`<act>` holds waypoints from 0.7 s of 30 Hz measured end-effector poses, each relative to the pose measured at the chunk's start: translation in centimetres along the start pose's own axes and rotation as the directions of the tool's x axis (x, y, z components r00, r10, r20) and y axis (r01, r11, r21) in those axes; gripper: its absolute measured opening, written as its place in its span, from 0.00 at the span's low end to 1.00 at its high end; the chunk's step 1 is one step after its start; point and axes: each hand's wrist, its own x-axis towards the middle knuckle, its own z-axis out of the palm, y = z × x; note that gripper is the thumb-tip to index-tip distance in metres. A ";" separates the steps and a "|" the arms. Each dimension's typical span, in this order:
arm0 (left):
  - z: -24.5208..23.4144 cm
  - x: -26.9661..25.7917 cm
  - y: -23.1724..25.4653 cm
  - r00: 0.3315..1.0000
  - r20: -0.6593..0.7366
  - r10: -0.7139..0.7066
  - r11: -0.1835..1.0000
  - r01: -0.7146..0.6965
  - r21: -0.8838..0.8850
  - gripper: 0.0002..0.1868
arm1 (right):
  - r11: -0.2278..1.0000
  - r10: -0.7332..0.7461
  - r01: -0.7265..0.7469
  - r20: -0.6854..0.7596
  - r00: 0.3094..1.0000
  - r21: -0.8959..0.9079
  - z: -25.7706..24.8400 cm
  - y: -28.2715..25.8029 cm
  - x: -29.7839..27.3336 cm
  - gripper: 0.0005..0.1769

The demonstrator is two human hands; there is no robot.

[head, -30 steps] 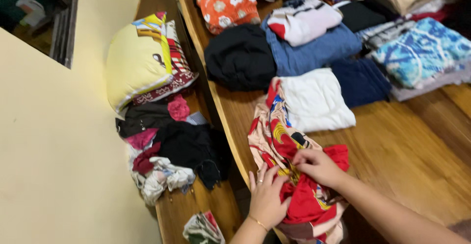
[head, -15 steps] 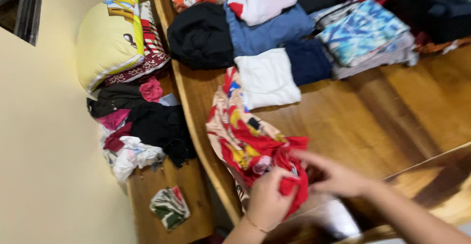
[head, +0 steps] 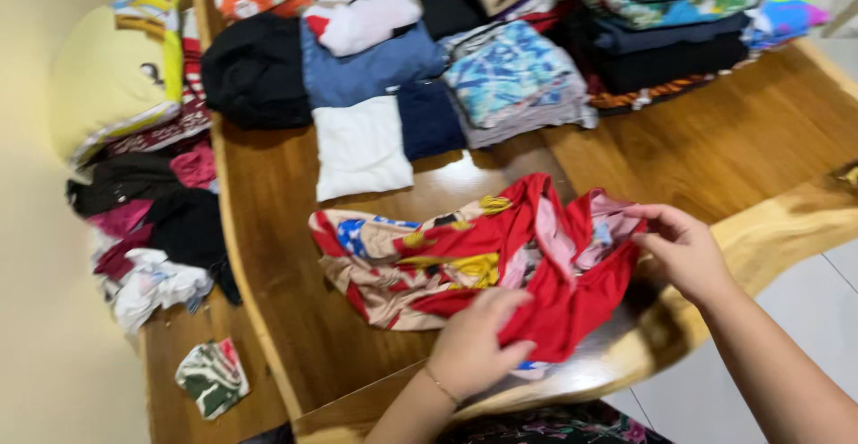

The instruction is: The person folds several garments on a wooden table. They fold a black top, a red graphic t-shirt, and a maroon pair of shorts, placing each folded item into a growing stack. The person then picks up a white shirt from a nearby pile.

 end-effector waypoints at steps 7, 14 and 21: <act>-0.1 1.5 -3.0 0.795 0.226 -0.564 0.791 0.440 0.425 0.33 | 0.904 0.175 -0.052 -0.256 0.951 0.425 -6.1 5.0 -1.8 0.11; -2.0 2.2 -6.2 0.942 0.079 -0.327 0.527 0.251 -0.812 0.34 | 0.836 -0.108 -0.071 -0.292 0.950 -0.544 -3.8 4.0 -4.6 0.09; -4.3 1.1 -4.7 0.996 -0.073 0.061 -0.068 -0.069 -0.995 0.36 | 0.434 -0.534 0.186 -0.085 0.841 -0.881 1.6 -3.9 -5.7 0.21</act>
